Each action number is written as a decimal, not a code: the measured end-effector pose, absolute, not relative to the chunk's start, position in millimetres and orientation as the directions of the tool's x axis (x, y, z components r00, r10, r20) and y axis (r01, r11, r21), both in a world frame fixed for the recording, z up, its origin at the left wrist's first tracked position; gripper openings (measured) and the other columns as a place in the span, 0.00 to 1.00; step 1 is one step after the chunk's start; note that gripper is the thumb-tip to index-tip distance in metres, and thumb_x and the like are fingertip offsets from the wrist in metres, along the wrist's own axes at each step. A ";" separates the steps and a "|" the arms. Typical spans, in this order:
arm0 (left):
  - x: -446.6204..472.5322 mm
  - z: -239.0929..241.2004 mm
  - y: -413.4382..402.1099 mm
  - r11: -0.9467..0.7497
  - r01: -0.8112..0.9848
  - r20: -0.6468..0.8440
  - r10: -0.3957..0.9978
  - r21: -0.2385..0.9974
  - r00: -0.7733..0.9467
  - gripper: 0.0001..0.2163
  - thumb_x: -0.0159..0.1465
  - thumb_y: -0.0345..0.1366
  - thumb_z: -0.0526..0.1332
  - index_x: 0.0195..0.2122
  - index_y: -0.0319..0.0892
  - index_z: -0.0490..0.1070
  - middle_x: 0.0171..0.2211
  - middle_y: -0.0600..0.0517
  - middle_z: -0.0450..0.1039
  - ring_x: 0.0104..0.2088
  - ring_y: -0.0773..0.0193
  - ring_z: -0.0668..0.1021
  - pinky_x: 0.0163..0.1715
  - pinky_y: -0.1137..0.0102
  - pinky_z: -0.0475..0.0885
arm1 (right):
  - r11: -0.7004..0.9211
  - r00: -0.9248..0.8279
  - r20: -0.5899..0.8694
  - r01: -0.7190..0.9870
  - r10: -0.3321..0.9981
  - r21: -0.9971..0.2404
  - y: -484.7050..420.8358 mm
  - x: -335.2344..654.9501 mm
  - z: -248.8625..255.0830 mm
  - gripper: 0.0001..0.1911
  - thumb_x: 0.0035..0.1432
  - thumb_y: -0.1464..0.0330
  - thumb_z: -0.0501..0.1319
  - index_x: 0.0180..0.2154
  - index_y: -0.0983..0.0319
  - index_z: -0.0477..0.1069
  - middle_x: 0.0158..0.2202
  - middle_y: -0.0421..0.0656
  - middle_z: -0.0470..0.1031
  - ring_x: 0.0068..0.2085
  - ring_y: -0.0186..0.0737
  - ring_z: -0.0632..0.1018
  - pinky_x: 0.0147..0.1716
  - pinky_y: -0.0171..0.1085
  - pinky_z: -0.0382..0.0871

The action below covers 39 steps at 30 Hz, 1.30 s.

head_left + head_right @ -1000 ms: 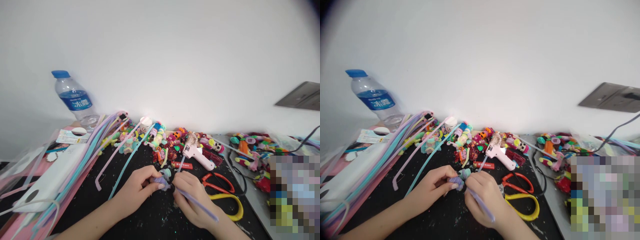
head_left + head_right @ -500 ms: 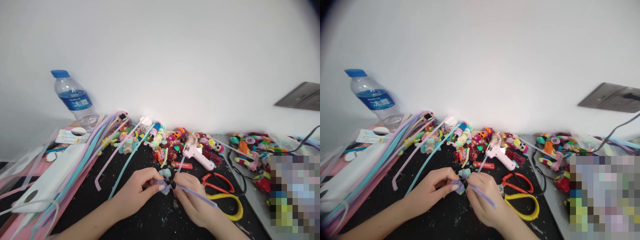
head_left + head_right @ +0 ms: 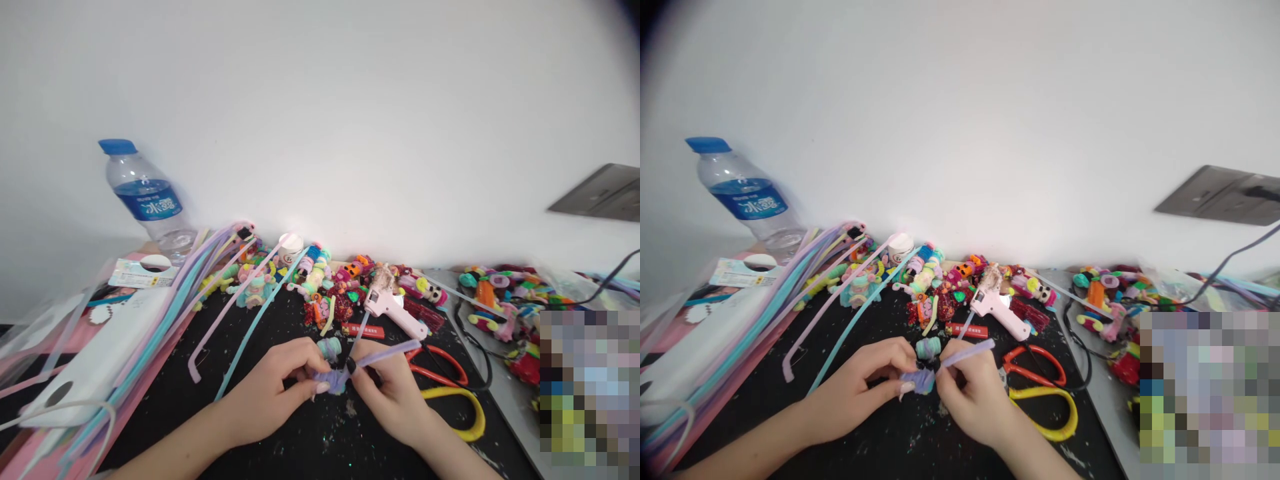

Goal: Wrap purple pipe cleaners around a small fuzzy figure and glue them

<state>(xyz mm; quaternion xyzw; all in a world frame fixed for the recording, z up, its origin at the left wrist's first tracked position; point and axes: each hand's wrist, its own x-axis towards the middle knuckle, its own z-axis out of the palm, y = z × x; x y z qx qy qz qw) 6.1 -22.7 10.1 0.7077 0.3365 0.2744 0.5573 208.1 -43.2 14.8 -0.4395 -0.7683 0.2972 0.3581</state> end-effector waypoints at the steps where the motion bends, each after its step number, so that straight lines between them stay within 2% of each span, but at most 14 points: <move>1: 5.9 10.7 -22.9 -0.147 0.169 0.009 0.780 0.975 0.625 0.04 0.60 0.29 0.58 0.34 0.42 0.72 0.35 0.52 0.67 0.33 0.66 0.71 0.32 0.73 0.66 | 0.433 -0.350 0.290 0.460 0.891 -0.775 -42.9 208.2 14.9 0.12 0.59 0.73 0.49 0.22 0.60 0.55 0.21 0.36 0.57 0.23 0.32 0.61 0.23 0.33 0.54; 8: 6.4 12.4 -20.8 -0.163 0.127 0.043 0.764 0.978 0.643 0.05 0.58 0.26 0.59 0.29 0.42 0.72 0.34 0.53 0.69 0.35 0.65 0.73 0.35 0.72 0.66 | 0.385 -0.354 0.225 0.490 0.908 -0.782 -39.2 208.9 15.0 0.14 0.60 0.72 0.50 0.21 0.60 0.54 0.21 0.35 0.56 0.23 0.32 0.59 0.23 0.32 0.52; 12: 6.2 9.7 -21.5 -0.138 0.122 0.030 0.771 0.983 0.636 0.05 0.58 0.26 0.60 0.27 0.42 0.71 0.35 0.54 0.70 0.34 0.66 0.72 0.33 0.73 0.64 | 0.370 -0.365 0.197 0.503 0.910 -0.781 -37.3 209.6 13.9 0.15 0.60 0.71 0.50 0.21 0.60 0.52 0.21 0.35 0.55 0.23 0.31 0.59 0.23 0.32 0.52; 16: 6.7 8.5 -22.4 -0.048 0.061 -0.002 0.775 0.997 0.632 0.05 0.57 0.26 0.61 0.26 0.41 0.69 0.36 0.53 0.69 0.34 0.67 0.72 0.31 0.73 0.64 | 0.363 -0.366 0.183 0.517 0.912 -0.775 -37.6 210.8 11.9 0.15 0.61 0.71 0.50 0.21 0.60 0.53 0.21 0.34 0.55 0.23 0.31 0.59 0.24 0.32 0.54; 21: 8.7 6.8 -22.7 0.101 -0.102 -0.008 0.748 0.990 0.664 0.04 0.57 0.26 0.61 0.29 0.41 0.67 0.38 0.52 0.64 0.37 0.66 0.72 0.37 0.70 0.68 | 0.380 -0.349 0.208 0.553 0.914 -0.742 -38.6 211.3 10.4 0.14 0.62 0.70 0.50 0.22 0.61 0.57 0.21 0.35 0.57 0.24 0.32 0.61 0.25 0.32 0.57; 24: 8.9 4.3 -22.3 0.176 -0.156 -0.019 0.721 0.972 0.693 0.08 0.54 0.28 0.65 0.32 0.41 0.66 0.40 0.52 0.63 0.40 0.63 0.72 0.40 0.66 0.70 | 0.396 -0.356 0.222 0.552 0.908 -0.734 -38.7 210.1 10.7 0.14 0.62 0.71 0.50 0.22 0.61 0.57 0.21 0.35 0.58 0.24 0.32 0.62 0.25 0.32 0.57; 30: 10.1 1.8 -20.5 0.145 -0.025 -0.101 0.790 0.989 0.605 0.06 0.54 0.30 0.65 0.26 0.40 0.66 0.32 0.55 0.67 0.34 0.66 0.72 0.36 0.70 0.66 | 0.440 -0.423 0.224 0.529 0.878 -0.726 -39.5 206.2 12.3 0.15 0.62 0.72 0.50 0.22 0.61 0.55 0.21 0.35 0.57 0.23 0.31 0.61 0.24 0.32 0.55; 32: 10.6 2.2 -20.2 0.187 -0.021 -0.138 0.791 0.982 0.596 0.07 0.53 0.28 0.65 0.29 0.41 0.66 0.30 0.57 0.68 0.33 0.67 0.72 0.35 0.70 0.66 | 0.451 -0.429 0.233 0.524 0.873 -0.723 -39.5 205.9 12.1 0.15 0.61 0.72 0.51 0.21 0.61 0.55 0.20 0.35 0.56 0.23 0.31 0.60 0.23 0.32 0.54; 36: 11.1 3.1 -18.8 0.295 -0.056 -0.209 0.788 0.954 0.579 0.15 0.50 0.26 0.67 0.37 0.42 0.66 0.32 0.56 0.71 0.35 0.65 0.74 0.38 0.69 0.67 | 0.450 -0.433 0.228 0.527 0.872 -0.721 -39.7 206.3 10.9 0.15 0.62 0.72 0.50 0.22 0.61 0.55 0.20 0.35 0.57 0.23 0.31 0.61 0.24 0.32 0.54; 39: 11.0 4.2 -17.1 0.323 -0.028 -0.249 0.779 0.946 0.576 0.12 0.50 0.27 0.67 0.35 0.40 0.69 0.32 0.54 0.73 0.36 0.64 0.75 0.40 0.67 0.67 | 0.430 -0.427 0.209 0.529 0.880 -0.732 -40.2 206.2 10.7 0.15 0.63 0.71 0.50 0.23 0.61 0.57 0.21 0.35 0.58 0.23 0.31 0.62 0.24 0.31 0.56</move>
